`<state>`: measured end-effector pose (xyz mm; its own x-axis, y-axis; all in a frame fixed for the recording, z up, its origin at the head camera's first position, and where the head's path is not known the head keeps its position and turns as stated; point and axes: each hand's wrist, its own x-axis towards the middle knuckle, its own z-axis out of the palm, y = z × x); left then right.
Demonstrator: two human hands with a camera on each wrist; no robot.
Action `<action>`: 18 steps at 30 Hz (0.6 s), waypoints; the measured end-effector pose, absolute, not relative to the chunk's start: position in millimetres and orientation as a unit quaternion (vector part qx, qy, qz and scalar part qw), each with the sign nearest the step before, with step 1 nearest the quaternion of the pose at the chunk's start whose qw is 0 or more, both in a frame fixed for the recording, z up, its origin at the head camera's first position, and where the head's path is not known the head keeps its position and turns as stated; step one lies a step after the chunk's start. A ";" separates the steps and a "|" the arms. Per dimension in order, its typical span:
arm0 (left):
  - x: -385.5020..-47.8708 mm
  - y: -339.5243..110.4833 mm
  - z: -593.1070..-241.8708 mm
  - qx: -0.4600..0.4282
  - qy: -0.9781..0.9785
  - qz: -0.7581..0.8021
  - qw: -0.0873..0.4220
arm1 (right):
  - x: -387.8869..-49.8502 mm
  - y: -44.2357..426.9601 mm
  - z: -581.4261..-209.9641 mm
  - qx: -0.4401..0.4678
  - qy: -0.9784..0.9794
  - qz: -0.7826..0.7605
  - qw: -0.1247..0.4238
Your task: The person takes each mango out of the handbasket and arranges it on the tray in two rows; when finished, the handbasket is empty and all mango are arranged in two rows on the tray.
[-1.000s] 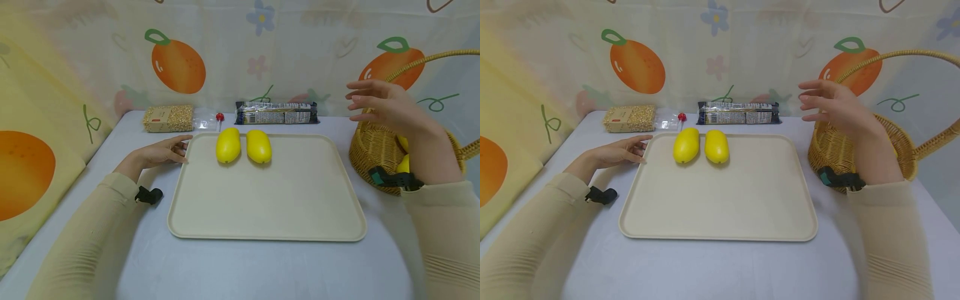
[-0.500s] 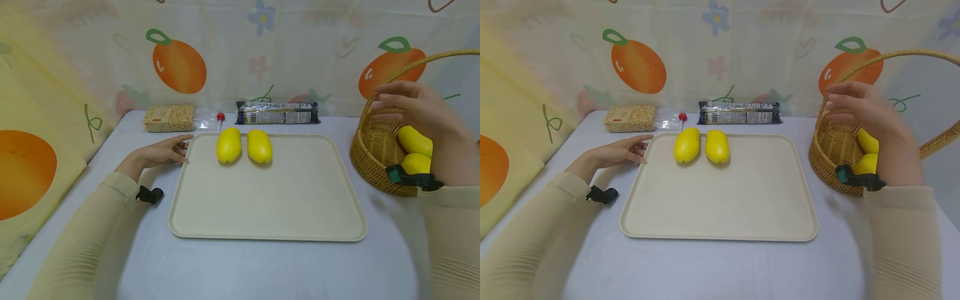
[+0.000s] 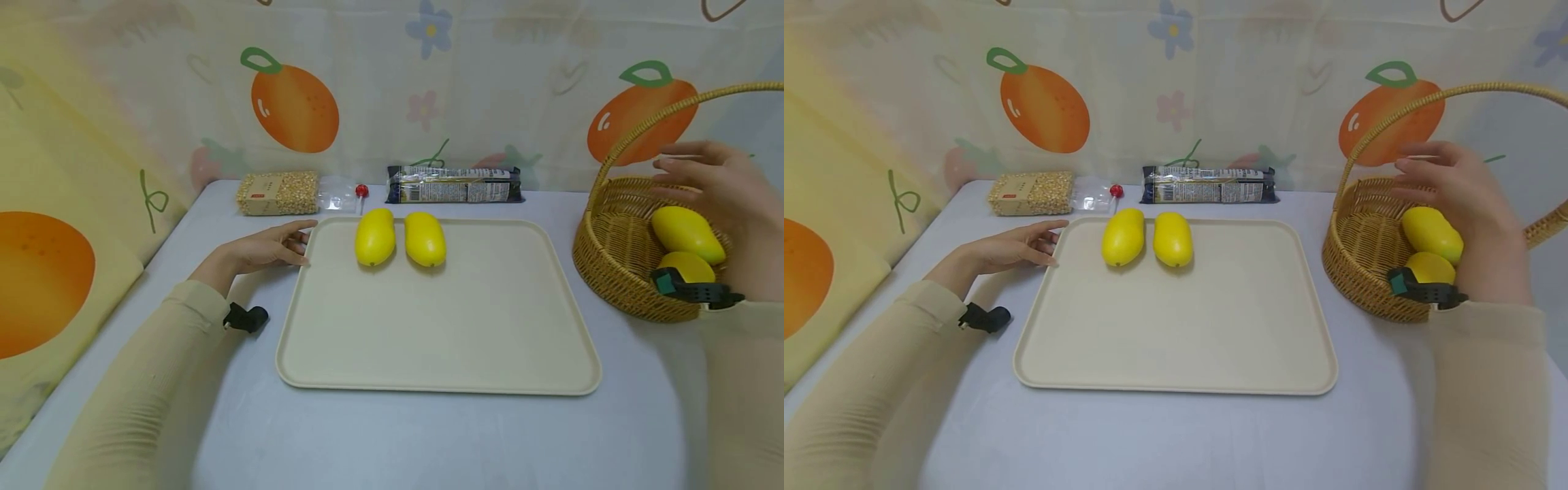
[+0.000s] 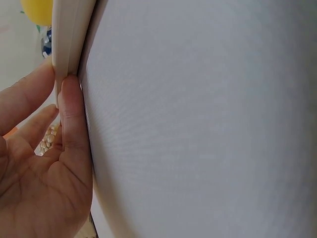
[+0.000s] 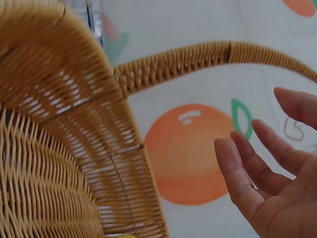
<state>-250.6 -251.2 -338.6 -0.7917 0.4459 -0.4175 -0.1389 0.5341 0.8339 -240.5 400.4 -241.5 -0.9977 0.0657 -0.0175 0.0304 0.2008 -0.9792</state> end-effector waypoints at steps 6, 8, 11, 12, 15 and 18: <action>-250.8 -250.7 -338.3 0.093 0.819 0.473 0.311 | -246.7 413.4 -250.7 -0.100 -0.797 0.595 0.023; -250.7 -250.3 -338.0 0.094 0.819 0.473 0.311 | -248.5 418.6 -255.3 -0.121 -0.817 0.564 0.023; -250.6 -249.4 -337.2 0.092 0.819 0.474 0.311 | -251.2 425.9 -261.7 -0.148 -0.840 0.521 0.025; -250.6 -249.2 -336.9 0.092 0.819 0.474 0.312 | -251.8 428.0 -263.4 -0.155 -0.848 0.507 0.024; -250.8 -248.6 -336.3 0.093 0.820 0.472 0.312 | -252.5 433.5 -267.2 -0.174 -0.855 0.488 0.024; -251.2 -248.4 -336.3 0.094 0.820 0.471 0.312 | -251.7 437.5 -269.4 -0.192 -0.857 0.478 0.024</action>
